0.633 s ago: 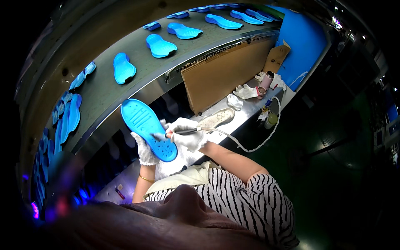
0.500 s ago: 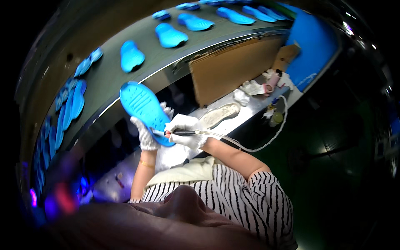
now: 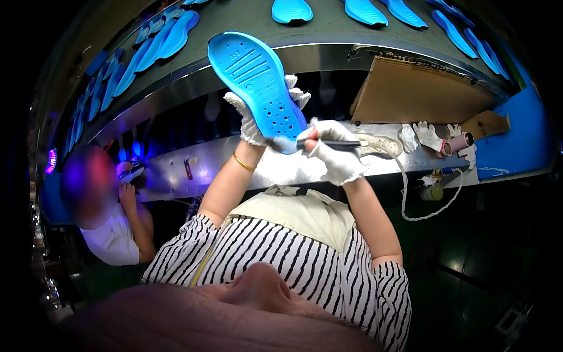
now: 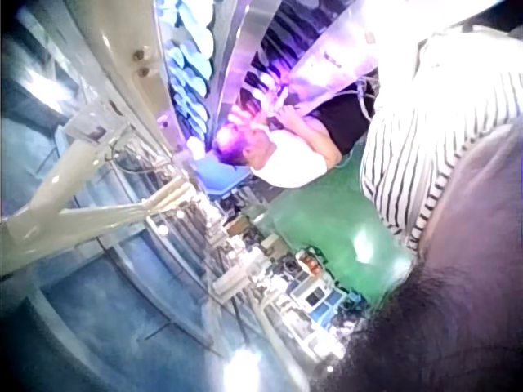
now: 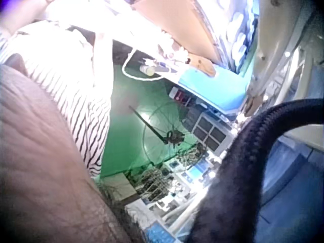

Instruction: The person applies adhesive to the inner surface of blue shoe soles using a brush and then places the soles onto a conveyor belt.

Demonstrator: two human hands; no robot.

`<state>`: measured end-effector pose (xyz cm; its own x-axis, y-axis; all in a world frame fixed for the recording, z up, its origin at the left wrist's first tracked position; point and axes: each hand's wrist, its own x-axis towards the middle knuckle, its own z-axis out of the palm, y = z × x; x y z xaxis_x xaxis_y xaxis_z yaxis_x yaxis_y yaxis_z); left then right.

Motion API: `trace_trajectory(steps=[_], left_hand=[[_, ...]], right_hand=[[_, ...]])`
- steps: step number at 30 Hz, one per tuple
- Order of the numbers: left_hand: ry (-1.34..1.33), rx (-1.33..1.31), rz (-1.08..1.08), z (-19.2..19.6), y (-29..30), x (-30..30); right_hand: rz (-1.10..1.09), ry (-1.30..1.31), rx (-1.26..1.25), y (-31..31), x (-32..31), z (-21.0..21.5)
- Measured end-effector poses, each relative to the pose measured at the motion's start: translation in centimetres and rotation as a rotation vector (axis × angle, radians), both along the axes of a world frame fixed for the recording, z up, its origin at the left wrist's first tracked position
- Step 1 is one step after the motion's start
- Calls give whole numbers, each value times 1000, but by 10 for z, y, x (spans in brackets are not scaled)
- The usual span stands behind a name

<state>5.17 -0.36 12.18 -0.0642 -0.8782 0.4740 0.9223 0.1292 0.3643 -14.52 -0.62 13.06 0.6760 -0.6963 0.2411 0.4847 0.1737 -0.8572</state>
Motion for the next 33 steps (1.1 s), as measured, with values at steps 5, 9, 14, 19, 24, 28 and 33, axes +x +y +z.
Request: trace_trajectory(steps=[5, 9, 14, 19, 24, 28, 33], left_hand=[[-409, 112, 117, 4, 2, 9], [-711, 62, 78, 13, -6, 18], [-791, 290, 33, 10, -11, 22], [-924, 560, 58, 12, -21, 25], [-979, 629, 70, 14, -23, 21], [-934, 606, 16, 13, -26, 24], [-939, 665, -106, 13, -22, 27]], right_hand=[[-96, 297, -349, -11, -6, 5], [142, 632, -208, -21, -15, 21], [106, 325, -174, -23, -10, 16], [23, 726, -583, -16, 3, 21], [86, 389, -173, -29, -4, 15], [-11, 611, -458, -32, -1, 8], [93, 304, -297, -41, -10, 22]])
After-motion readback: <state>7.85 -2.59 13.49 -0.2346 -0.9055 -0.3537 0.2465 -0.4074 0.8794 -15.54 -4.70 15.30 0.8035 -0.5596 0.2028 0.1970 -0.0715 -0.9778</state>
